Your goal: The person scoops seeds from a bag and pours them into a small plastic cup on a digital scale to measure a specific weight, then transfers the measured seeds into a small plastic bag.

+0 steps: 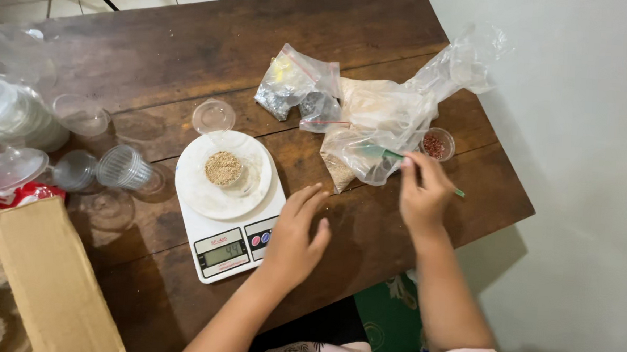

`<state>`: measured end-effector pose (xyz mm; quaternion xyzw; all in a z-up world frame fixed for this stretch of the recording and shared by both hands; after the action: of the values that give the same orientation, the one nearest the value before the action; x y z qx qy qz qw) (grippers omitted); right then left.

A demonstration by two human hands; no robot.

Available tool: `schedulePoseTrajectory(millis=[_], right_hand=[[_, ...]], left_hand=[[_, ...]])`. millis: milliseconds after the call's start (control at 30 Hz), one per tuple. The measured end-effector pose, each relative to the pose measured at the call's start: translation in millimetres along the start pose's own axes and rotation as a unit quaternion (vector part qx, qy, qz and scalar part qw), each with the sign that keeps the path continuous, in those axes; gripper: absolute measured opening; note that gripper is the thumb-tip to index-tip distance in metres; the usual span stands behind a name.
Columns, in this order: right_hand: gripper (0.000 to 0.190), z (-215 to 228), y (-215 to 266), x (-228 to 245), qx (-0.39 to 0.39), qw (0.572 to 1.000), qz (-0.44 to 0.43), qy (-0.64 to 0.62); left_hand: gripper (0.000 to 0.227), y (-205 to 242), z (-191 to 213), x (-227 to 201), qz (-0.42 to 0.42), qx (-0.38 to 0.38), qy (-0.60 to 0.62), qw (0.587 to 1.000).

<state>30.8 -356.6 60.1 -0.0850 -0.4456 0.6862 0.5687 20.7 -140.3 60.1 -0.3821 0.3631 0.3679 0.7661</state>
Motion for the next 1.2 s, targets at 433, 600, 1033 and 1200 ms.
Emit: schedulePoseTrajectory(millis=[433,600,1033,1200], right_hand=[[0.013,-41,-1,7,0.047,0.99,-0.112,-0.065],[0.01,-50,9,-12,0.044,0.973,-0.193,-0.118],[0.007,-17,12,-30,-0.022,0.915,-0.317,-0.247],[0.007,-17,17,-38,-0.053,0.881,-0.362,-0.299]], left_hand=[[0.059,-53,-54,45,0.248,0.046,0.214,0.944],[0.059,-54,-58,43,0.217,0.078,0.148,0.962],[0.061,-40,-45,27,0.212,0.064,0.178,0.959],[0.062,-30,-40,22,0.158,0.045,0.141,0.976]])
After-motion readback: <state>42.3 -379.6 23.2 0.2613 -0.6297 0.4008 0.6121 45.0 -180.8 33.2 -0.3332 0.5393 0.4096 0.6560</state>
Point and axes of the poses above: each hand's wrist, its own y-axis away from the middle knuckle, its own z-axis out of the back of the hand, x = y × z, the point moved 6 cm from there along -y, towards the middle knuckle, and after that the axes turned 10 degrees about x, right-handed, at the moved point
